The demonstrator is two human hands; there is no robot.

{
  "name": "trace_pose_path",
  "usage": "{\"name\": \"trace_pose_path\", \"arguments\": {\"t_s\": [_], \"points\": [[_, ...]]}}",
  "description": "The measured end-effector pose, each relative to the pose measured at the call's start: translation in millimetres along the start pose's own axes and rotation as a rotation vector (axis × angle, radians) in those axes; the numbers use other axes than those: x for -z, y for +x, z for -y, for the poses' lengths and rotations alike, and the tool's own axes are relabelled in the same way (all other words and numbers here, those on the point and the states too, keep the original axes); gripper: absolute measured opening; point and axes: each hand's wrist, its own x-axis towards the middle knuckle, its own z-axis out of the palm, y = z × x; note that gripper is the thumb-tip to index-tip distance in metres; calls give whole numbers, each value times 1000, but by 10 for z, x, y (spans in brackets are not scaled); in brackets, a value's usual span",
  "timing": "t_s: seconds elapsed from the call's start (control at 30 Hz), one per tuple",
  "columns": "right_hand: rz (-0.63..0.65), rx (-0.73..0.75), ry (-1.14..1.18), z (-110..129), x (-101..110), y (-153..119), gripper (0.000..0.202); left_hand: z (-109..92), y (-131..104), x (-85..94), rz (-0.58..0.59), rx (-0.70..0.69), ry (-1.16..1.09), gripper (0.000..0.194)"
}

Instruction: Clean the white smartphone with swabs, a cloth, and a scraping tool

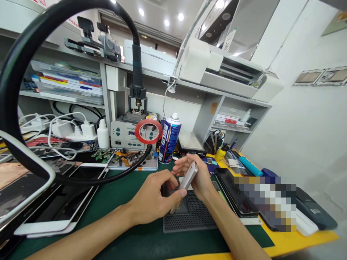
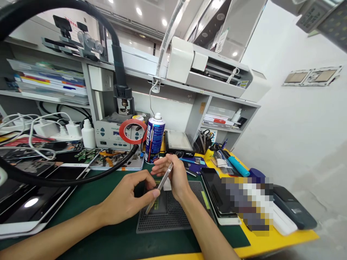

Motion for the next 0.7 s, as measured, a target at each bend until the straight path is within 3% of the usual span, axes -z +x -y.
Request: {"name": "trace_pose_path", "arguments": {"t_s": [0.27, 0.5, 0.7], "points": [[-28, 44, -63, -40, -59, -29, 41, -151, 57, 52, -24, 117, -154, 36], [-66, 111, -134, -69, -69, -31, 38, -184, 152, 56, -104, 116, -186, 41], [-64, 89, -119, -63, -70, -5, 37, -119, 146, 85, -55, 71, -160, 41]]}}
